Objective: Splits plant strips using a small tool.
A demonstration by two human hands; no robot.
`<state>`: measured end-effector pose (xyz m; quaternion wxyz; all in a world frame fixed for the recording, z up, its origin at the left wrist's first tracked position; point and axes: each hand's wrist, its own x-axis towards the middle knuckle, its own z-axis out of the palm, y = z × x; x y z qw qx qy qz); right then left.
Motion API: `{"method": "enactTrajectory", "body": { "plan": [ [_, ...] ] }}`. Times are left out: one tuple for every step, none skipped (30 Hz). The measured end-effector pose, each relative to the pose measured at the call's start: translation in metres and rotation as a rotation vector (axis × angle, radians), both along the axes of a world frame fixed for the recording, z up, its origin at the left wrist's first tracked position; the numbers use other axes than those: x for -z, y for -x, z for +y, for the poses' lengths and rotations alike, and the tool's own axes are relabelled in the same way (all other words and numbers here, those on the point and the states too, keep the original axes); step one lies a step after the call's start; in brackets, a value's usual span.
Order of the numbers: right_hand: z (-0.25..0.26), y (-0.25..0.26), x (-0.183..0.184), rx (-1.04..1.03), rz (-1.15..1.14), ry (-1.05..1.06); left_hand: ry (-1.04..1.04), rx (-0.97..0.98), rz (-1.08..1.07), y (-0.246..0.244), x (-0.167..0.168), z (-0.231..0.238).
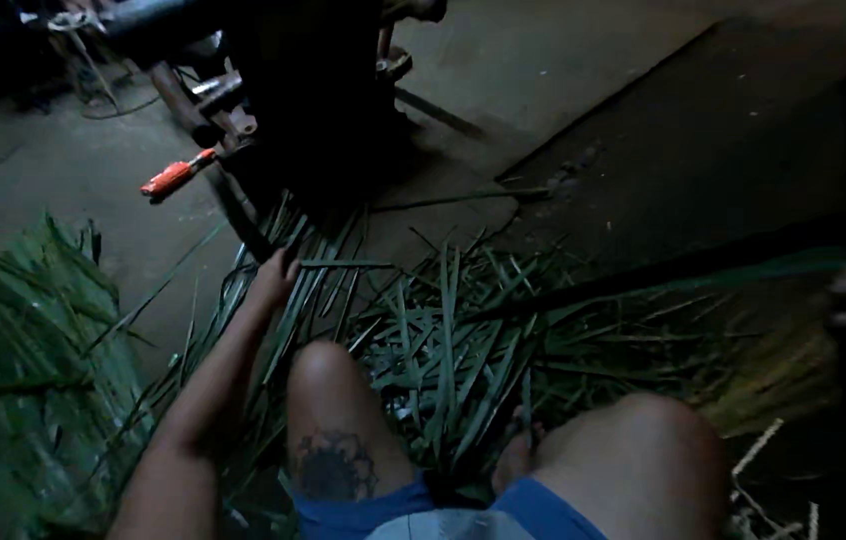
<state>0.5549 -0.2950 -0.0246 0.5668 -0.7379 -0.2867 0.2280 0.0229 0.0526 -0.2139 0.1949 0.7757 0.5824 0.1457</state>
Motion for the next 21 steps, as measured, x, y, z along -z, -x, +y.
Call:
{"method": "enactTrajectory", "body": {
  "plan": [
    [-0.014,-0.042,0.019,-0.392,0.041,-0.078,-0.012,0.05,0.034,-0.004,0.011,0.017],
    [-0.005,-0.027,0.028,-0.098,0.004,-0.033,-0.039,0.102,0.061,-0.009,0.017,0.037],
    [-0.002,-0.03,0.034,-0.007,0.035,0.043,-0.08,0.137,0.081,-0.014,0.015,0.059],
    [-0.001,-0.032,0.034,-0.008,0.084,0.1,-0.133,0.154,0.104,-0.018,0.006,0.082],
    [0.001,-0.028,0.033,-0.008,0.102,0.128,-0.18,0.146,0.109,-0.024,-0.01,0.105],
    [0.003,-0.022,0.034,-0.002,0.104,0.131,-0.229,0.119,0.094,-0.029,-0.027,0.13],
    [0.006,-0.016,0.035,0.006,0.1,0.125,-0.258,0.067,0.044,-0.035,-0.043,0.153],
    [0.01,-0.011,0.039,0.009,0.087,0.116,-0.267,0.0,-0.041,-0.042,-0.061,0.168],
    [0.014,-0.007,0.044,0.007,0.072,0.105,-0.271,-0.081,-0.131,-0.053,-0.077,0.177],
    [0.02,0.003,0.047,0.004,0.07,0.095,-0.254,-0.181,-0.206,-0.068,-0.09,0.178],
    [0.027,0.015,0.049,-0.003,0.075,0.1,-0.233,-0.255,-0.254,-0.086,-0.098,0.17],
    [0.036,0.027,0.051,-0.011,0.079,0.115,-0.217,-0.258,-0.279,-0.104,-0.098,0.156],
    [0.046,0.036,0.056,-0.024,0.081,0.139,-0.194,-0.2,-0.263,-0.119,-0.091,0.139],
    [0.054,0.042,0.062,-0.049,0.082,0.165,-0.15,-0.139,-0.211,-0.133,-0.077,0.121],
    [0.063,0.047,0.07,-0.071,0.087,0.187,-0.093,-0.097,-0.152,-0.145,-0.059,0.103],
    [0.071,0.051,0.079,-0.095,0.088,0.208,-0.026,-0.09,-0.094,-0.151,-0.039,0.088],
    [0.078,0.055,0.09,-0.114,0.098,0.223,0.047,-0.116,-0.05,-0.152,-0.016,0.073],
    [0.082,0.058,0.102,-0.128,0.109,0.228,0.144,-0.148,-0.01,-0.148,0.005,0.056],
    [0.085,0.061,0.114,-0.137,0.124,0.217,0.254,-0.148,0.036,-0.141,0.019,0.04],
    [0.087,0.064,0.125,-0.144,0.144,0.198,0.379,-0.099,0.1,-0.136,0.028,0.025],
    [0.087,0.067,0.135,-0.142,0.168,0.172,0.503,0.005,0.173,-0.133,0.033,0.015]
  ]
}}
